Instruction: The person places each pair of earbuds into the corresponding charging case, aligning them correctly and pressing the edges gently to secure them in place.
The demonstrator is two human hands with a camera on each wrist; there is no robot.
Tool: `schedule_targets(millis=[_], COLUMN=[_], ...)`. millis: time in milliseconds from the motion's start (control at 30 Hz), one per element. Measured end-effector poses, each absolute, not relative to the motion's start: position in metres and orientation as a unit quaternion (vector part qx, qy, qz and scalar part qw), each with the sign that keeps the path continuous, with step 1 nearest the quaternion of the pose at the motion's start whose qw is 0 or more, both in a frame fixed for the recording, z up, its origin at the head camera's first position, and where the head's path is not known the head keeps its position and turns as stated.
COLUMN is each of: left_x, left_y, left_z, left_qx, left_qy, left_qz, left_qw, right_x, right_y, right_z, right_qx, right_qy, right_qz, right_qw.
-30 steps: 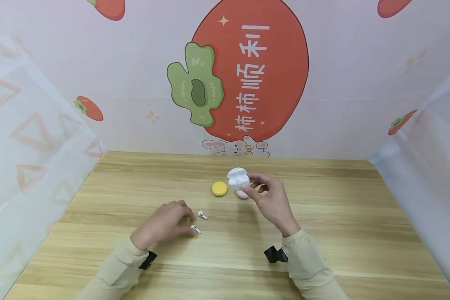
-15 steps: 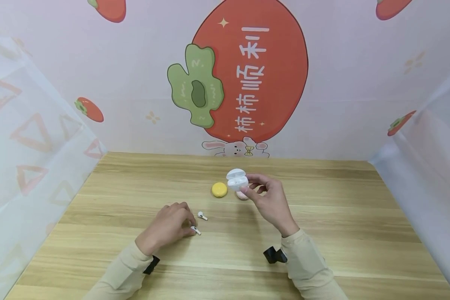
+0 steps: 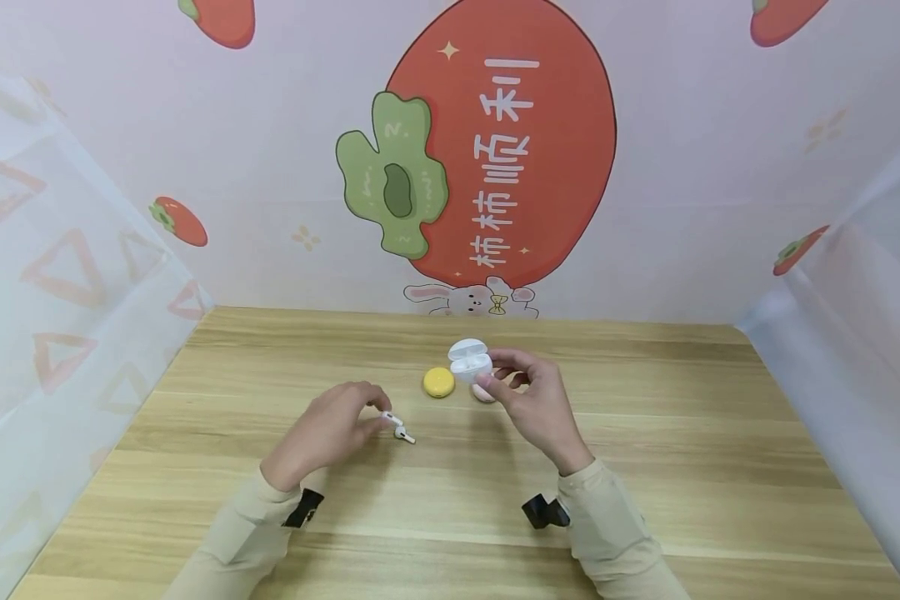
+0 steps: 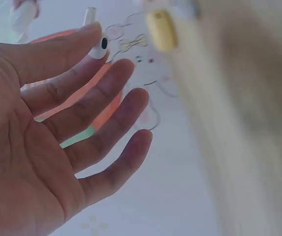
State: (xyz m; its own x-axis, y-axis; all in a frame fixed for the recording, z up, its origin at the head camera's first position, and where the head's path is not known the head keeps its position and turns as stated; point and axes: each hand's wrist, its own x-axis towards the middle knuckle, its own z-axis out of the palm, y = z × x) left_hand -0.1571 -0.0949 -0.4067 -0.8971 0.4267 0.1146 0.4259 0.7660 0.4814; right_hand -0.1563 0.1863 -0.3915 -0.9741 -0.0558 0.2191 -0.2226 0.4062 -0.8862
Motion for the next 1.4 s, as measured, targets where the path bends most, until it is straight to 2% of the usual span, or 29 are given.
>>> schedule_targets(millis=[367,567,1400], left_x=[-0.169,-0.174,-0.171], left_y=[-0.084,-0.079,-0.077], left_z=[-0.384,-0.376,-0.370], left_qx=[0.224,0.246,0.274], left_qy=[0.920,0.899,0.824], left_qz=[0.321,0.360,0.475], left_qw=[-0.021,-0.050,-0.142], right_x=[-0.157,-0.157,-0.152], right_y=[0.180,0.178,0.170], right_z=[-0.391,-0.392,-0.396], right_qx=[0.084,0.084,0.078], right_qy=[-0.828,-0.826,-0.827], right_qz=[0.549,0.553,0.554], right_qw=[0.076,0.074,0.055])
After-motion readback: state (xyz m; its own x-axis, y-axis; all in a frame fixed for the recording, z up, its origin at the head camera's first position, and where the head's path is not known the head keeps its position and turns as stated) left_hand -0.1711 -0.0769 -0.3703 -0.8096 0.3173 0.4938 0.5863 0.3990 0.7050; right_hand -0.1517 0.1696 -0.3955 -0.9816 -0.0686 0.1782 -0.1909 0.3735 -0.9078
